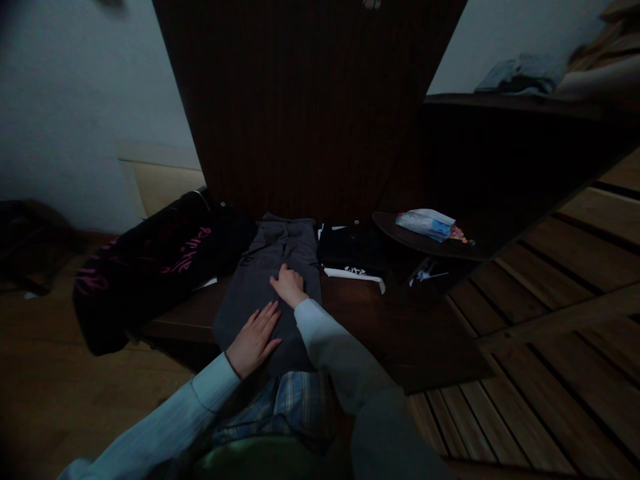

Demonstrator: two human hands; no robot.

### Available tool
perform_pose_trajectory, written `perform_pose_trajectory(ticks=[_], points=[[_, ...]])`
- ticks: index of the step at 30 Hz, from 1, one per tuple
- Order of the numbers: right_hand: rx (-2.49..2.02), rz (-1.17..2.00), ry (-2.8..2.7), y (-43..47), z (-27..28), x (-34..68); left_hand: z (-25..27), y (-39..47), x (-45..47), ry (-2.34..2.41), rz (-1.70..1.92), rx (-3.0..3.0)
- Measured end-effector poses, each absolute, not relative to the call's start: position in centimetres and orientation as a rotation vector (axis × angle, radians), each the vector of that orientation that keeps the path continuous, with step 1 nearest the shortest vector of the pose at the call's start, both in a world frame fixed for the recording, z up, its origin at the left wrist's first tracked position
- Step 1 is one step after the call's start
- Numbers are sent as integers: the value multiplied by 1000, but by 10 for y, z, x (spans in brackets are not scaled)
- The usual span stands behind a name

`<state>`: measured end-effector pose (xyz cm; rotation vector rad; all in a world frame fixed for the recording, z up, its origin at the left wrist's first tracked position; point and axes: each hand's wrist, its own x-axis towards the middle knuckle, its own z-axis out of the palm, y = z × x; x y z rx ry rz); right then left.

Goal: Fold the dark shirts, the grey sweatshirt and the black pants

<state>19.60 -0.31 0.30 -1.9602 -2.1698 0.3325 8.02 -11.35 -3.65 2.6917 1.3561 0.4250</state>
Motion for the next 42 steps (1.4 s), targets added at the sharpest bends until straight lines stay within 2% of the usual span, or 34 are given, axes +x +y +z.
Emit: perform_pose_trajectory(ticks=[9, 11, 15, 18, 23, 26, 33, 37, 42], points=[[-1980, 276, -2154, 12, 4, 186, -35, -111, 79, 1280, 490, 2641], [-1888, 435, -2104, 13, 4, 194, -27, -112, 71, 1179, 599, 2540], [-1490, 984, -1821, -3, 7, 233, -15, -124, 32, 1240, 956, 2163], [-1321, 1038, -1537, -50, 4, 275, -23, -140, -8, 1550, 1107, 1920], [-1555, 971, -1206, -155, -25, 331, -54, -154, -45, 1740, 1013, 1543], [-1706, 1114, -1081, -190, -52, 341, -68, -151, -42, 1637, 975, 1379], [-1491, 1368, -872, -187, -88, 306, -78, -139, -17, 1467, 1005, 1080], [-1377, 1386, -633, -179, -91, 284, -78, -140, -7, 1313, 1017, 939], [-1432, 1303, -727, -186, -83, 278, -74, -150, 1, 1351, 1074, 944]])
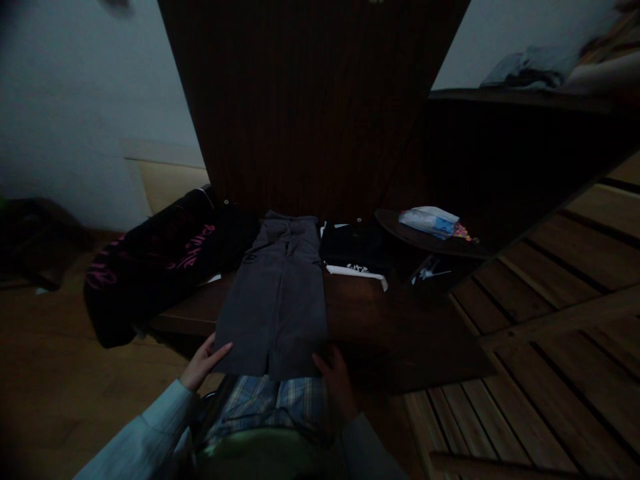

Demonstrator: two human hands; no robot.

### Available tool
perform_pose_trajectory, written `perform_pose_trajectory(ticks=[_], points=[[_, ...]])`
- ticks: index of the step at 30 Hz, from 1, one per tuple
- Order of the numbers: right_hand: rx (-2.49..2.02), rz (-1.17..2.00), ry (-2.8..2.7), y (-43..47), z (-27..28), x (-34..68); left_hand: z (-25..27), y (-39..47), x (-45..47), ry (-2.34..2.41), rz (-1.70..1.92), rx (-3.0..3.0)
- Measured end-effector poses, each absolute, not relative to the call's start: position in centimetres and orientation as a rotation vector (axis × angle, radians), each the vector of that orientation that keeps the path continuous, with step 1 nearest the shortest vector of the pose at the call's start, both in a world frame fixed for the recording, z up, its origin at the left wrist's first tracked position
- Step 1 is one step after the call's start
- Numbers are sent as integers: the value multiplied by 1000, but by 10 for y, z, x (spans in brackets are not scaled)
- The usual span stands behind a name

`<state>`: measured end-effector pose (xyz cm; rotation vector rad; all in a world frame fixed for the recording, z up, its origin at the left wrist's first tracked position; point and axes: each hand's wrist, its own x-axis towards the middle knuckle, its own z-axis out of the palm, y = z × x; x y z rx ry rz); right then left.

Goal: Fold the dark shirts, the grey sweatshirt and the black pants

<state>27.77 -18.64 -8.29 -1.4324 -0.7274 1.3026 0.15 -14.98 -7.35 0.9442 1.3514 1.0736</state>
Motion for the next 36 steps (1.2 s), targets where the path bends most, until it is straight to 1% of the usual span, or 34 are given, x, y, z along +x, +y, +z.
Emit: perform_pose_trajectory(ticks=[4, 7, 10, 13, 16, 19, 22, 25, 27, 29, 31, 33, 36], points=[[-1561, 1066, -921, -207, -59, 279, -52, -171, 1, 1445, 1192, 1114], [-1604, 1029, -1226, -222, -30, 285, -23, -187, -4, 1403, 1099, 1330], [-1596, 1146, -1469, -230, -4, 297, 8, -196, -9, 1353, 874, 1467], [-1495, 1284, -1494, -232, 14, 311, 29, -198, -15, 1298, 736, 1413], [-1348, 1420, -1450, -220, 27, 322, 40, -188, -22, 1230, 742, 1256], [-1232, 1582, -1379, -189, 41, 328, 46, -160, -25, 1139, 758, 1111], [-1120, 1605, -1360, -141, 51, 326, 47, -115, -20, 1106, 823, 1138], [-1156, 1475, -1431, -90, 47, 318, 36, -65, -8, 1166, 892, 1224], [-1333, 1330, -1483, -61, 33, 311, 23, -37, -2, 1294, 917, 1273], [-1531, 1124, -1518, -40, 14, 307, 10, -17, 2, 1466, 865, 1344], [-1652, 859, -1568, -29, -2, 305, 1, -6, 4, 1626, 802, 1476], [-1690, 653, -1624, -23, -12, 307, -3, -3, 4, 1709, 826, 1619], [-1629, 481, -1676, -19, -14, 311, -4, -4, 6, 1610, 1045, 1698]])
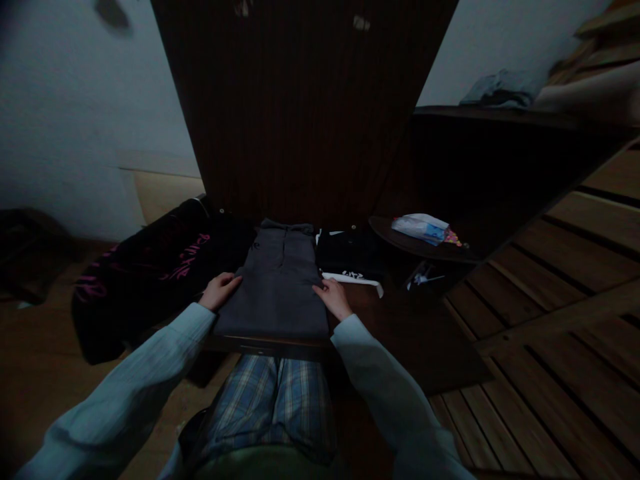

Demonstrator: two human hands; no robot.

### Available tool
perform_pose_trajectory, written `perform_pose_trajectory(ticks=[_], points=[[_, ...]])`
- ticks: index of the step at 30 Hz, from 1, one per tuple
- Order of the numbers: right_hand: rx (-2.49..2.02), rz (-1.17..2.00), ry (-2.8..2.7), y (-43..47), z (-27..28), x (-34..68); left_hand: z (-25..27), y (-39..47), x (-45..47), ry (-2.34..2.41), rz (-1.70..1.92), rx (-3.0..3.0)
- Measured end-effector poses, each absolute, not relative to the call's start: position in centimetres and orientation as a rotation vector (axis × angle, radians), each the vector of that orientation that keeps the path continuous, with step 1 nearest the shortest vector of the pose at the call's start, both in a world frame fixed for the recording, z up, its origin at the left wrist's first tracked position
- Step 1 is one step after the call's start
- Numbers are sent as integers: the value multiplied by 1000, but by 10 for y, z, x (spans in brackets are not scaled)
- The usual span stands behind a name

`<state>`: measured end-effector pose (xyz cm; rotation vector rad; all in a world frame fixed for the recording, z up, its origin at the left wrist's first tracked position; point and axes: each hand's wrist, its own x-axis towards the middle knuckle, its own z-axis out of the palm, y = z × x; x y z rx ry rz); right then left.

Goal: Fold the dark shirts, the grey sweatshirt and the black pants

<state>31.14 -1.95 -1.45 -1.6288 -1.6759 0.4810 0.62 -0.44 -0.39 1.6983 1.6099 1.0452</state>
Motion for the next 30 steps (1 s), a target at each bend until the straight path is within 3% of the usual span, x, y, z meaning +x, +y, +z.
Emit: perform_pose_trajectory(ticks=[4, 11, 19, 30], points=[[-1545, 377, -1669, -13, -17, 313, -12, 2, 9, 1425, 1174, 1569], [-1587, 299, -1709, -11, -35, 309, -33, 16, 6, 1573, 1206, 1486], [-1481, 607, -1415, -11, -35, 308, -24, 7, 7, 1427, 1189, 1705], [-1348, 499, -1589, -16, -29, 310, -21, 4, 7, 1344, 1228, 1838]])
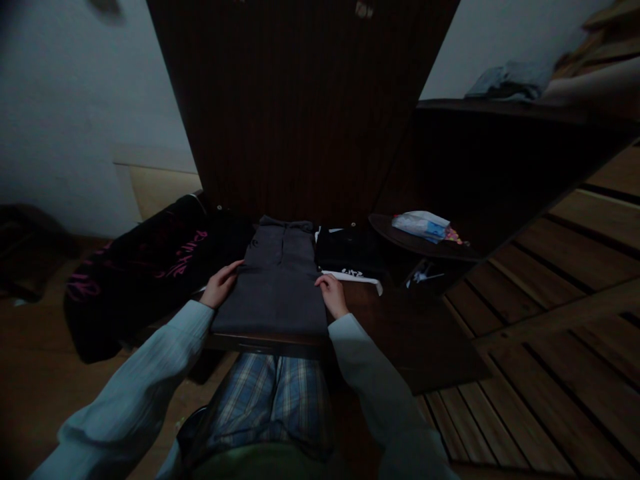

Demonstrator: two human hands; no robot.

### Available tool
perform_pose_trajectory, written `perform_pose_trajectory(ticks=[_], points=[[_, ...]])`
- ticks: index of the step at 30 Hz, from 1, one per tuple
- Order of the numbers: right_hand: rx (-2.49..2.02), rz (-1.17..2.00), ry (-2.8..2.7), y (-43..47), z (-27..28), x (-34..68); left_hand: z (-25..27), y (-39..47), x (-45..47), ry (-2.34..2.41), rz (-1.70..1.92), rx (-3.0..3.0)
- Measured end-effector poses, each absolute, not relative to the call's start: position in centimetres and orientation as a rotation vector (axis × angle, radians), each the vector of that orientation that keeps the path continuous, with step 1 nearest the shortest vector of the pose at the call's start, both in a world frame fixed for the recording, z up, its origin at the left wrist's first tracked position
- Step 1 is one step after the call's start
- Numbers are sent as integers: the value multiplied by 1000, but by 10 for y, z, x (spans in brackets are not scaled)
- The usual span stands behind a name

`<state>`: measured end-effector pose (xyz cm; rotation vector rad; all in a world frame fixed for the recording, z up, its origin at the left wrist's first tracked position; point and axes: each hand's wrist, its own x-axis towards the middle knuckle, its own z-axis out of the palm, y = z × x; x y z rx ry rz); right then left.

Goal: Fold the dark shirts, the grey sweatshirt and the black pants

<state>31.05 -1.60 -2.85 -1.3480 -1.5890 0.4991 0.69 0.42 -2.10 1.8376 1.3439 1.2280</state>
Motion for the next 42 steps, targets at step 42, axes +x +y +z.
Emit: perform_pose_trajectory(ticks=[42], points=[[-1443, 412, -1832, -120, -44, 313, -30, -98, -20, 1505, 929, 2050]])
